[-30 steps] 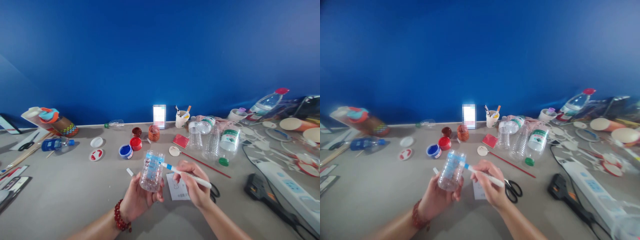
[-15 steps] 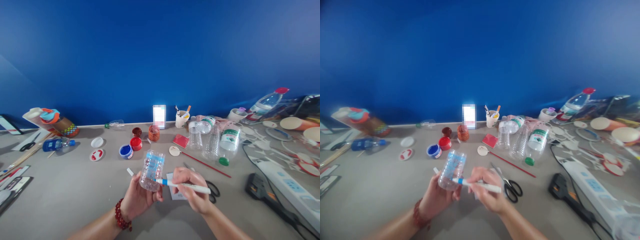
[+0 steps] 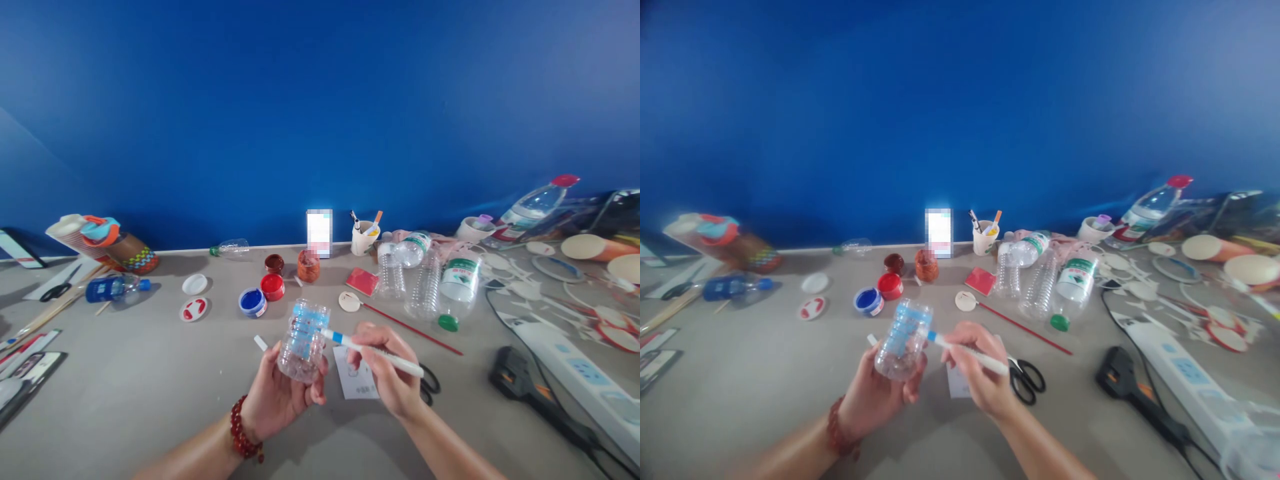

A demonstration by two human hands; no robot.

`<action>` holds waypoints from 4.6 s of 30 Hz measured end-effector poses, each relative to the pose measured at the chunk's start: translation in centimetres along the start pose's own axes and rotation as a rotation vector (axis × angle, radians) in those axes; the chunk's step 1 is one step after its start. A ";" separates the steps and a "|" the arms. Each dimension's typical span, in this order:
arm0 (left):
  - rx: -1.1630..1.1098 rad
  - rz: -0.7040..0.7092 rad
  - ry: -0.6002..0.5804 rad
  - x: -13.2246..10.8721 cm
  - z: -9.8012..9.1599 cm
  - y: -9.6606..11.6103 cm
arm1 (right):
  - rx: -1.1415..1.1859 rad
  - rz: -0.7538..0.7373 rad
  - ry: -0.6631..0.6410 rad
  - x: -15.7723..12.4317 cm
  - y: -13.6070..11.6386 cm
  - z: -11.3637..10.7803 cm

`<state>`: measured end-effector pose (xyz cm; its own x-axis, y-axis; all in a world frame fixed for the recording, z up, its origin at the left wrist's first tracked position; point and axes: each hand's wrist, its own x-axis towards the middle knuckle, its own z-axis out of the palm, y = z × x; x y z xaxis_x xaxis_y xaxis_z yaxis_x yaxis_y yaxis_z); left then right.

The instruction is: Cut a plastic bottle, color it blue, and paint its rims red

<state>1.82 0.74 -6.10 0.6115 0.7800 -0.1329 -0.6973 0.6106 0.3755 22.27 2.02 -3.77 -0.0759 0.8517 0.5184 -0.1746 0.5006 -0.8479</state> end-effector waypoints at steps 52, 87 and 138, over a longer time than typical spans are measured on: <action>-0.053 -0.022 0.009 -0.1 0.4 0.4 | -0.055 -0.070 -0.075 -0.3 0.2 0.1; 0.135 0.087 0.036 0.1 0.0 0.4 | -0.095 0.019 -0.001 -0.3 0.0 -0.1; 0.570 0.351 0.167 -0.5 -0.5 -0.3 | -0.332 -0.179 -0.149 0.2 -1.0 -0.2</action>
<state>1.54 0.21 -6.57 0.2881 0.9569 -0.0379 -0.5095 0.1867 0.8400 22.64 1.77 -2.82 -0.2191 0.7271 0.6507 0.1268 0.6824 -0.7199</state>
